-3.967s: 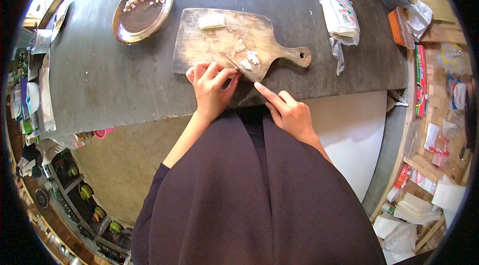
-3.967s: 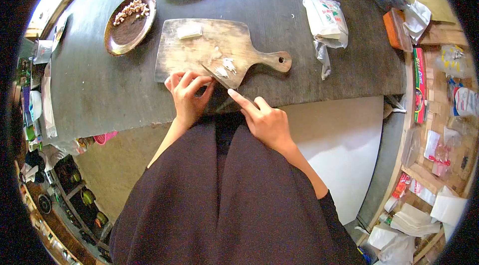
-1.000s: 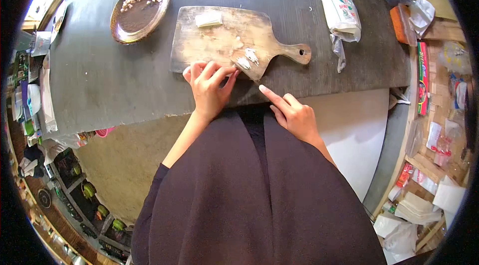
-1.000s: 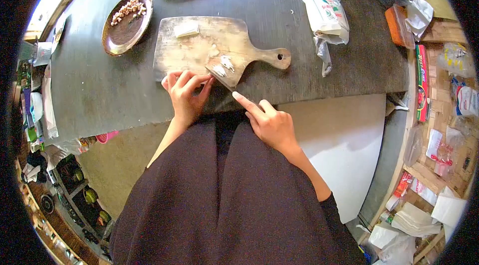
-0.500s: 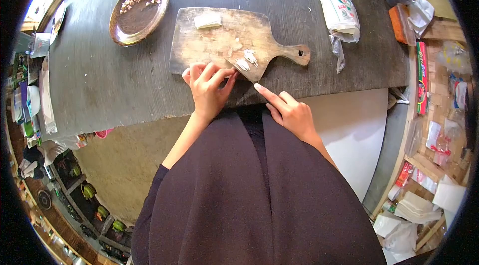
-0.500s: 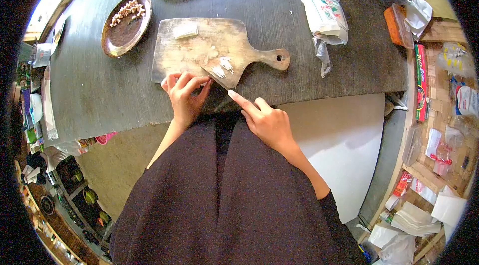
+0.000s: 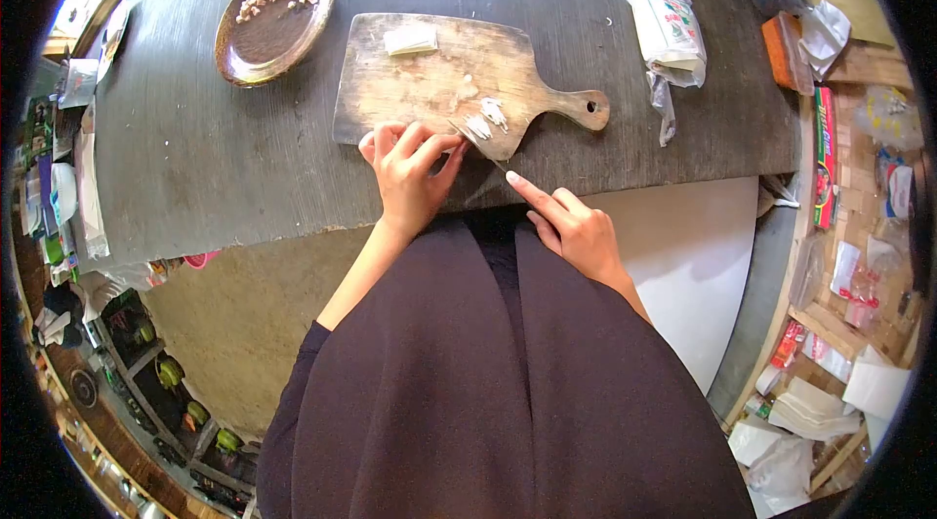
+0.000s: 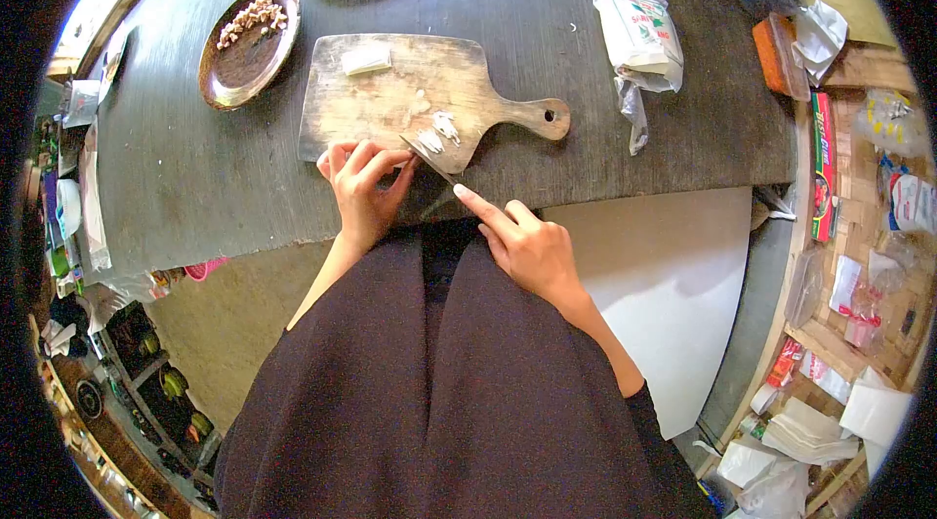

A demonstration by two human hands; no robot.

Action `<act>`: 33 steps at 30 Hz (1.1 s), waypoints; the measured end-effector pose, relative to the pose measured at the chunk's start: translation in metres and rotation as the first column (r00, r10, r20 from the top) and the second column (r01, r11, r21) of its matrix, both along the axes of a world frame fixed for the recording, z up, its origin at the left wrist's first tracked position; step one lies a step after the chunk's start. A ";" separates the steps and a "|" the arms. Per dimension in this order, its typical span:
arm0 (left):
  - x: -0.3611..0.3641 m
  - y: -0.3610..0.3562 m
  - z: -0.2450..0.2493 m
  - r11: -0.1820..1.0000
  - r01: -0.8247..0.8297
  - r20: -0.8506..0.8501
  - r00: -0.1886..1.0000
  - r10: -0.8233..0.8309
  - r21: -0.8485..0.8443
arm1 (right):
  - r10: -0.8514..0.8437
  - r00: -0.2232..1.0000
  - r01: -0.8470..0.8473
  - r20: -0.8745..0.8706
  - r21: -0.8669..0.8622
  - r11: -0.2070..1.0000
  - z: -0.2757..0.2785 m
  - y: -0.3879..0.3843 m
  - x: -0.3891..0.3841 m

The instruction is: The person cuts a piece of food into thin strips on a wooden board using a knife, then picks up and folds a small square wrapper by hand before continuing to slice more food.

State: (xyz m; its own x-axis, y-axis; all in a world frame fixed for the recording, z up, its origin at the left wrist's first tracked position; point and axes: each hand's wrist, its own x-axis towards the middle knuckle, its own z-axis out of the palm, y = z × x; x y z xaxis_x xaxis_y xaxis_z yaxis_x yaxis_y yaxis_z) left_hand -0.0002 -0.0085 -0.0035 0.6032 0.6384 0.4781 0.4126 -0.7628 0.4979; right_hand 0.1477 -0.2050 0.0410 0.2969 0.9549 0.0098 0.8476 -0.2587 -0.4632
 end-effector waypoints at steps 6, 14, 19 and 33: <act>0.000 0.000 -0.001 1.000 -0.004 0.006 1.000 0.004 0.009 | -0.001 0.998 0.002 0.066 -0.017 1.000 -0.003 0.007 -0.003; 0.000 0.000 -0.001 1.000 -0.012 -0.004 1.000 0.012 0.014 | -0.011 0.998 0.009 0.067 0.039 0.999 -0.010 0.004 -0.001; 0.001 -0.001 0.000 1.000 -0.017 0.016 1.000 0.017 0.011 | 0.001 1.000 -0.001 0.015 0.042 0.999 -0.005 -0.002 -0.002; -0.001 0.000 0.000 1.000 -0.005 -0.004 1.000 0.005 0.002 | -0.010 0.996 0.008 0.090 0.028 1.000 -0.009 0.011 -0.006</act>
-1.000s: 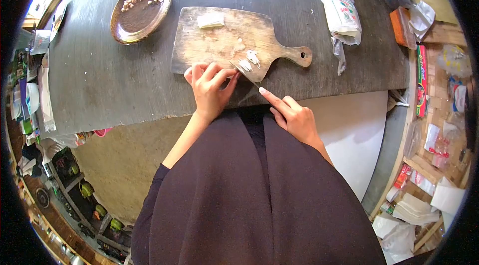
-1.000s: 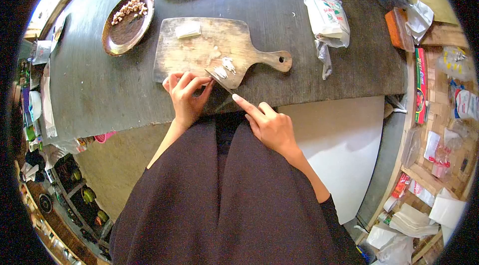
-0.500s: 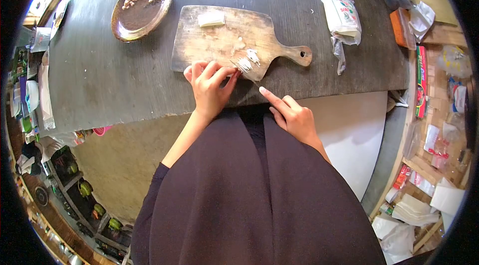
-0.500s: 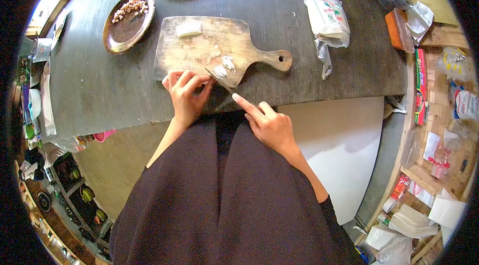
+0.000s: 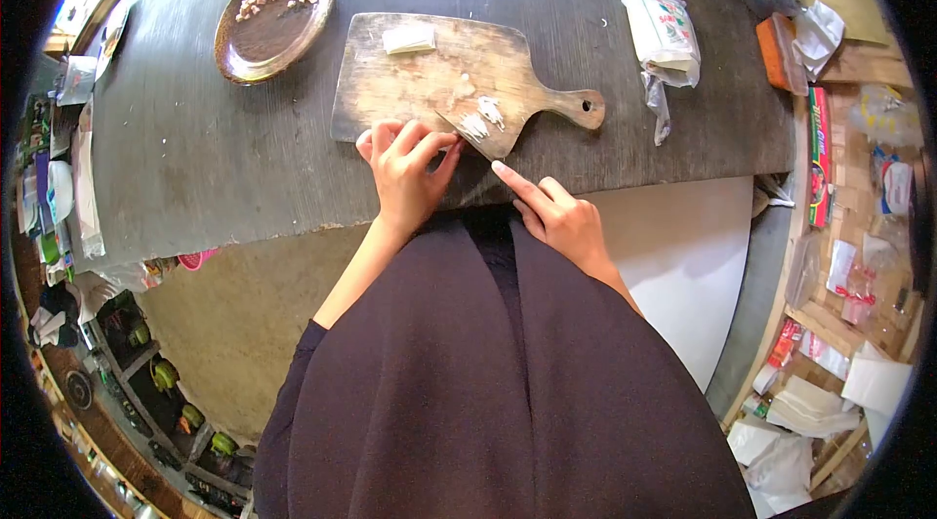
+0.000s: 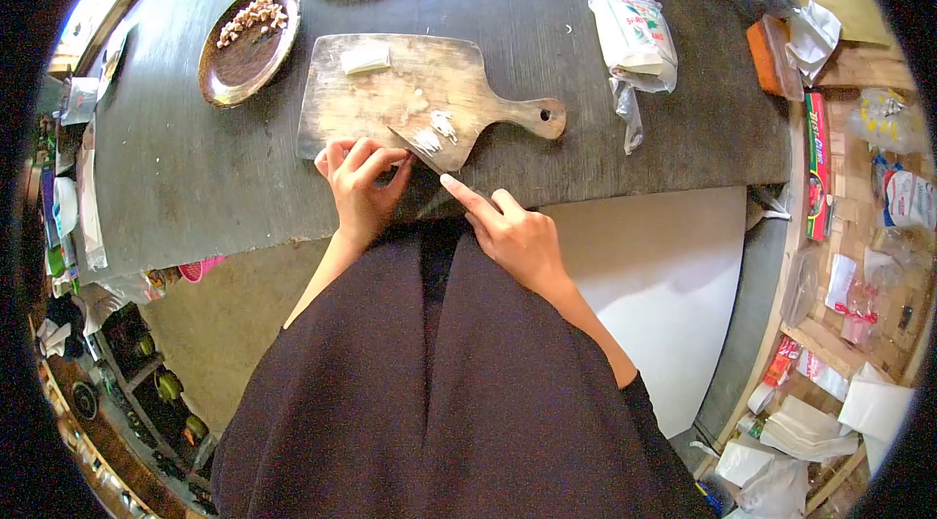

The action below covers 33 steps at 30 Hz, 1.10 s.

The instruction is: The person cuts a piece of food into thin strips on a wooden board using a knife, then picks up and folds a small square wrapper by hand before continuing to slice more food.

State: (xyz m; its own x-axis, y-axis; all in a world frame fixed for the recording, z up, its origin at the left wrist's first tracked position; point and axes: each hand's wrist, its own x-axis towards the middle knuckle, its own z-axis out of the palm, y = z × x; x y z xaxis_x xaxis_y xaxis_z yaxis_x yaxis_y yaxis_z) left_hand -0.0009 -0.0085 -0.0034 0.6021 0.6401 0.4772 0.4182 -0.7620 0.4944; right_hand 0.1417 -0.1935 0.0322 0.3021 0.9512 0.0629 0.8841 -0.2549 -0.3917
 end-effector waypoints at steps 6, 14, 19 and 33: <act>0.001 -0.001 0.003 1.000 -0.011 0.013 1.000 0.011 0.023 | 0.008 0.999 -0.009 -0.036 -0.005 1.000 0.008 -0.005 0.004; 0.000 -0.001 0.002 1.000 -0.004 -0.002 1.000 0.004 0.028 | 0.008 1.000 -0.010 -0.028 -0.073 0.997 0.015 0.004 0.005; 0.001 -0.002 0.004 1.000 -0.020 0.025 0.999 0.020 0.018 | -0.013 0.999 0.012 -0.042 -0.018 1.000 0.013 0.005 0.009; -0.001 0.001 0.002 1.000 0.008 0.004 1.000 -0.008 0.024 | -0.001 0.994 -0.006 -0.107 -0.062 0.998 0.016 -0.002 0.003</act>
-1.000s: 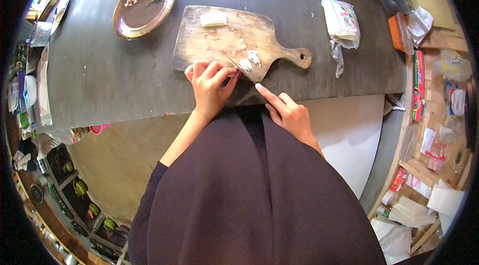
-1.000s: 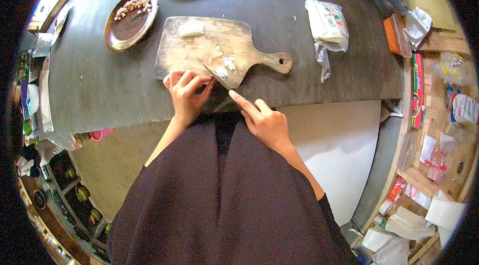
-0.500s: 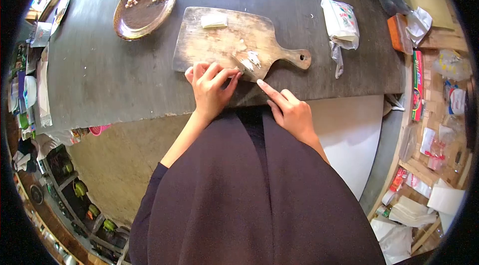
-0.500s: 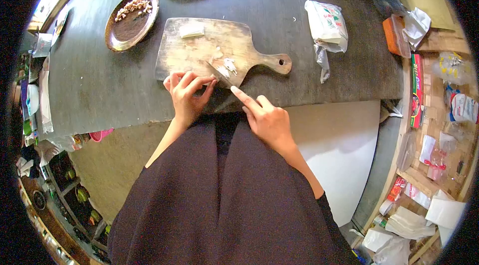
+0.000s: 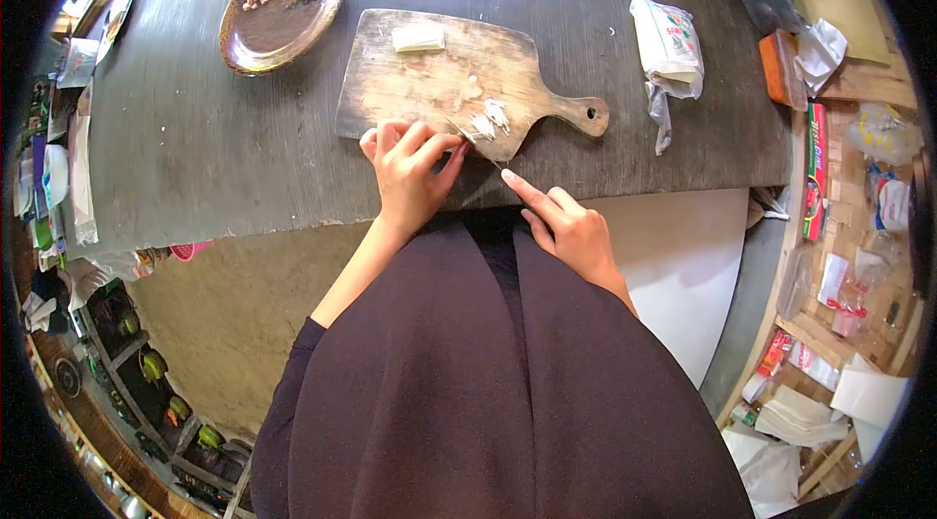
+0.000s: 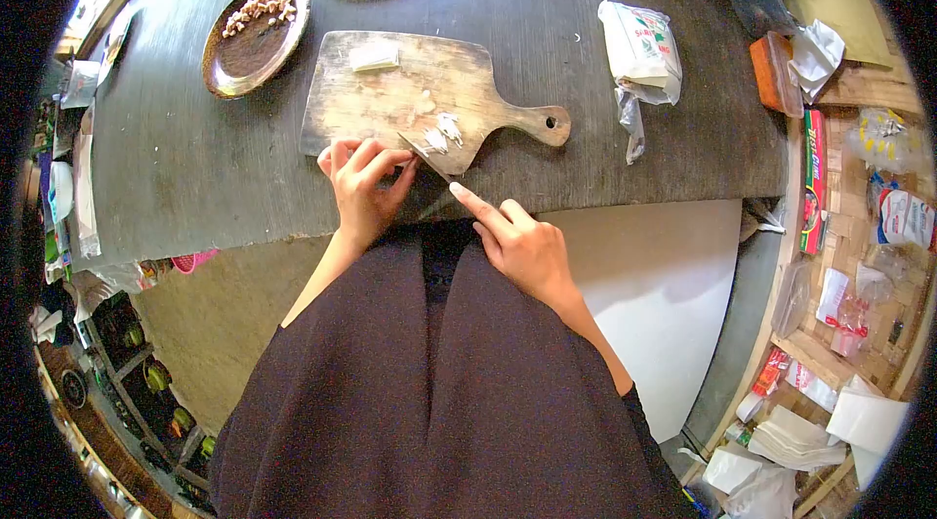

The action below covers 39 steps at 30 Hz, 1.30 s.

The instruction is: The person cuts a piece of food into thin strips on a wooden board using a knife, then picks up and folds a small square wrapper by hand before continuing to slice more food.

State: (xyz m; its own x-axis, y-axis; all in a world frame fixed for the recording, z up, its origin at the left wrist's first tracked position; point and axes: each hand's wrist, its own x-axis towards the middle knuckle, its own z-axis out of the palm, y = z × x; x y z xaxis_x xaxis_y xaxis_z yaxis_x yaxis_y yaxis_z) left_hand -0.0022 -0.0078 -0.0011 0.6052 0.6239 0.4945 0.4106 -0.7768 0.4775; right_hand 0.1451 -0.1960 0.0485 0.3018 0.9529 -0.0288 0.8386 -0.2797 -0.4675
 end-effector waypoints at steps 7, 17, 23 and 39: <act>0.000 0.000 0.002 1.000 0.013 0.003 1.000 -0.013 -0.006 | -0.031 0.998 0.030 0.052 0.010 0.999 -0.010 0.009 -0.008; 0.001 -0.001 0.002 1.000 -0.006 0.015 1.000 0.007 -0.020 | -0.037 0.998 0.035 0.045 0.026 0.999 -0.001 -0.003 0.001; 0.000 0.000 -0.001 1.000 -0.001 0.002 1.000 0.001 -0.011 | -0.020 1.000 0.021 0.018 -0.033 0.999 0.003 -0.003 -0.004; -0.001 0.001 0.001 0.999 0.015 -0.008 1.000 -0.016 -0.029 | 0.005 0.999 -0.006 0.038 0.037 0.999 -0.004 0.003 -0.001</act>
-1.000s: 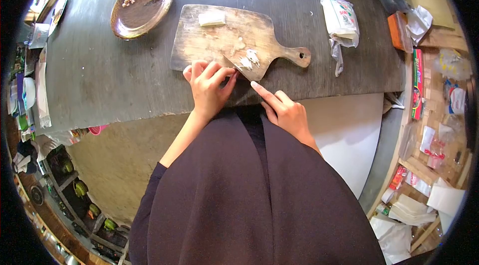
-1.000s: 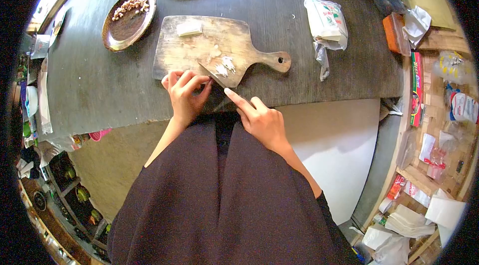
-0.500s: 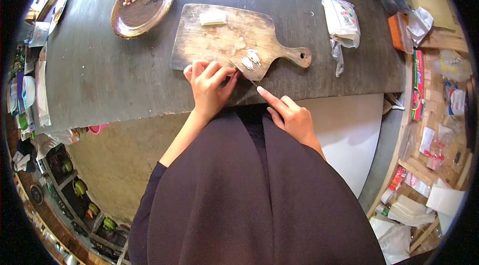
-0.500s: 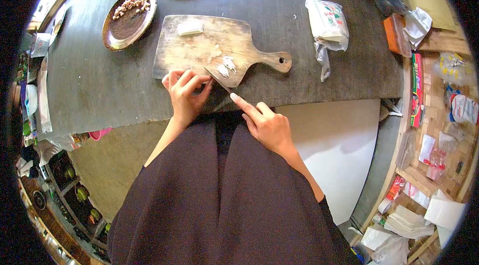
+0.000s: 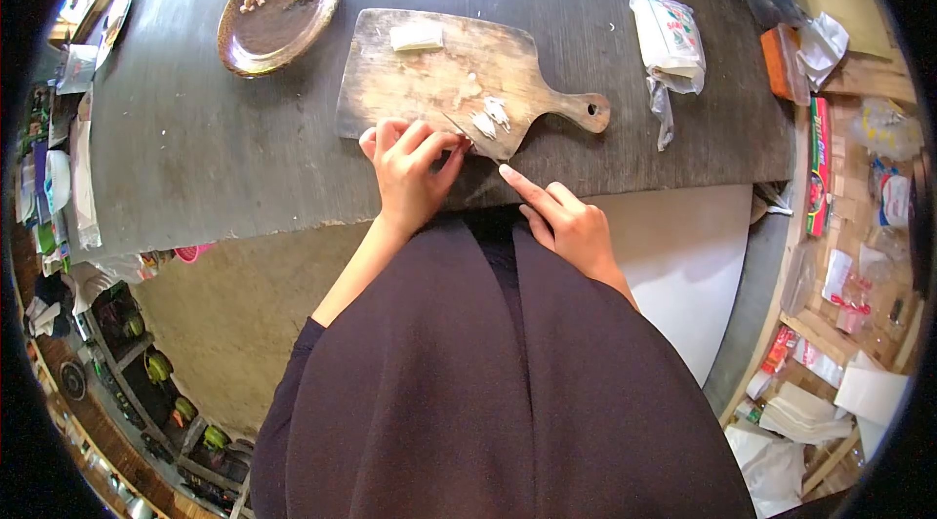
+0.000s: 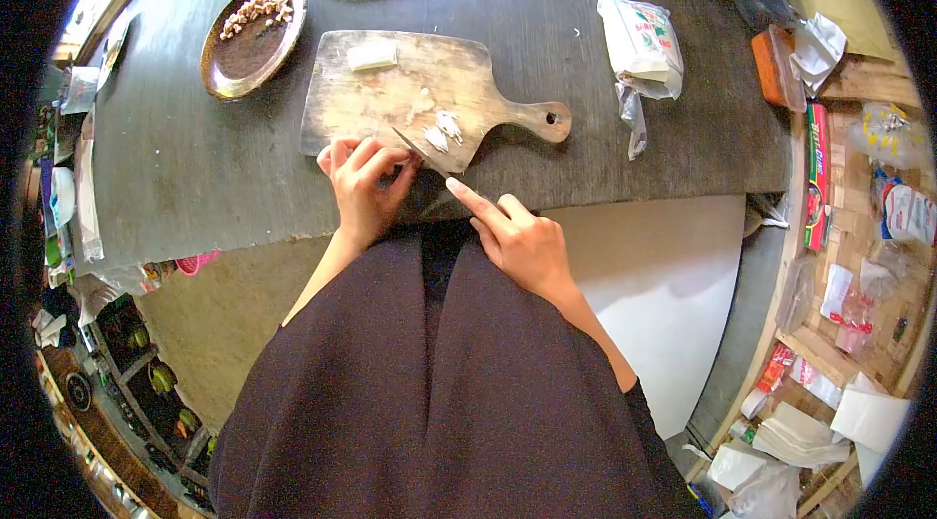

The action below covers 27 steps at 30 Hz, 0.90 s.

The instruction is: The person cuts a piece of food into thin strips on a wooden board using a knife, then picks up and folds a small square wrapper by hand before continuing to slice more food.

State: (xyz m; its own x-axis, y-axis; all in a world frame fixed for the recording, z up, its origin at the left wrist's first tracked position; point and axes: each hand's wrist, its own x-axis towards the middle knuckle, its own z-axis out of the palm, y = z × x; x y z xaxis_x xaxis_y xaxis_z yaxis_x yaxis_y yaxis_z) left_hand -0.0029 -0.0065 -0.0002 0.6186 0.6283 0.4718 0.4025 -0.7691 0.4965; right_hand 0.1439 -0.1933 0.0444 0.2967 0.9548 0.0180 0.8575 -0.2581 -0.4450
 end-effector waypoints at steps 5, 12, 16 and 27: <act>0.001 0.000 0.000 1.000 -0.004 -0.003 1.000 0.004 -0.003 | -0.003 1.000 0.003 -0.015 -0.015 1.000 0.001 -0.001 -0.001; 0.001 -0.001 0.001 1.000 -0.004 -0.009 1.000 0.004 -0.009 | -0.030 0.999 0.030 0.043 -0.004 1.000 -0.009 0.004 -0.007; 0.002 -0.005 0.001 0.996 -0.029 -0.029 0.999 0.027 -0.079 | -0.041 0.994 0.041 0.099 0.001 0.999 -0.009 0.004 -0.007; 0.003 -0.008 0.001 0.997 -0.048 0.028 0.998 0.050 -0.063 | -0.021 1.000 0.021 0.021 -0.005 1.000 -0.005 -0.007 -0.004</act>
